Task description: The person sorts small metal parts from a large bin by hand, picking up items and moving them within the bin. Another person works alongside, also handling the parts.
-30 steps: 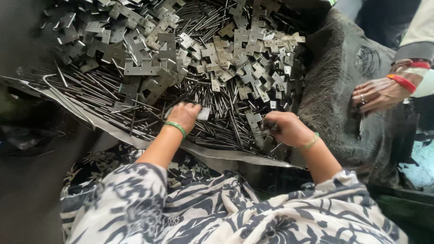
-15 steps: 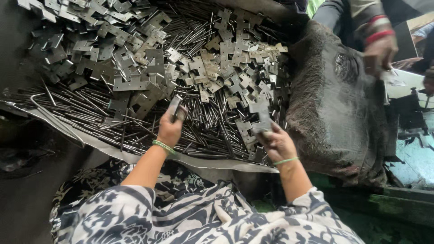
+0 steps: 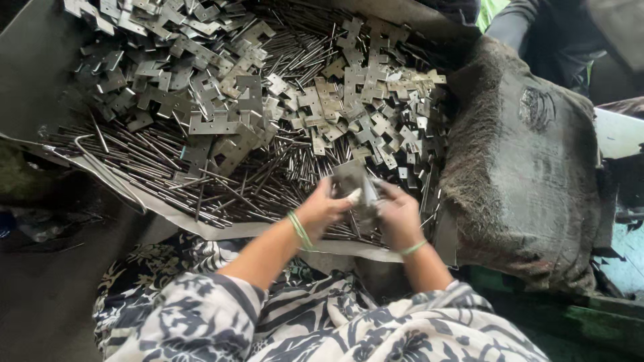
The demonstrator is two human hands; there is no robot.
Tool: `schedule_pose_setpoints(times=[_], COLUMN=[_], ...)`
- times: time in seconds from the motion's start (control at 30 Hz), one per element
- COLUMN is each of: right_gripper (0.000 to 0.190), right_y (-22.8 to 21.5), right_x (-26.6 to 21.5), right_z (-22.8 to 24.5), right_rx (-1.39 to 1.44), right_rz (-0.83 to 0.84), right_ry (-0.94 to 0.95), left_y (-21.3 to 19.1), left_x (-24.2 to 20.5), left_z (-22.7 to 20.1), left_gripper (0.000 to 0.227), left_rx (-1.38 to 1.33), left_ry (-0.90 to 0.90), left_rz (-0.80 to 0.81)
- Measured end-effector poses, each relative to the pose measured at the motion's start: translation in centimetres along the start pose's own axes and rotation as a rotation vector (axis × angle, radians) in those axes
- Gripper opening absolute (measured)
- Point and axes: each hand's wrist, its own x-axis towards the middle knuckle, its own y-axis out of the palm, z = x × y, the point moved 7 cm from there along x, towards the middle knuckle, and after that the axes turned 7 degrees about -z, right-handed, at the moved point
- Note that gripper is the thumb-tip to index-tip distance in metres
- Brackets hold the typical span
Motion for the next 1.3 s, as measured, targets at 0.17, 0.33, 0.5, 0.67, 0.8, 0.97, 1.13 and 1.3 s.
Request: schedule_pose_setpoints(times=[0.17,0.33,0.5,0.67,0.8,0.97,1.13,1.3], right_gripper=[0.037,0.035,0.034,0.034,0.047,0.037,0.040,0.043], right_y=[-12.8,-26.9,-25.7,-12.0,-4.4,-4.7,-5.8,-6.5], right_x=[2.1,1.8,3.7,8.0,15.1,19.4,15.9,11.3], right_z=[5.1,12.2,11.6,9.5,4.2,0.2,0.6,0.5], right_rx=[0.469,-0.849,-1.592,-1.444,-1.706,-1.869,-1.719,-1.423], right_rz=[-0.267,-0.966,-0.931,-0.395,-0.119,0.065,0.119,0.034], right_ry=[-0.138,-1.030,-0.986,-1.204,-1.022,-0.872,-0.986,-0.554], left_y=[-11.7,-18.3,-16.1,-12.2,-11.3,-15.4,-19.4,-18.1], left_x=[2.5,3.0,3.4,2.3,2.8,0.5,-1.6,3.8], left_z=[-10.3,-7.9,-7.1,-5.8,-5.8,-6.8,-11.1,-9.8], left_gripper=[0.083,0.069,0.042,0.052,0.037,0.047,0.039,0.030], left_rx=[1.243,1.411,1.611,1.490,0.841,-0.439,-0.875,0.195], left_ry=[0.563,0.720,0.626,0.677,0.756,0.419,0.460,0.463], left_rz=[-0.717,-0.784,-0.732,-0.541,-0.314,-0.007,-0.069,-0.529])
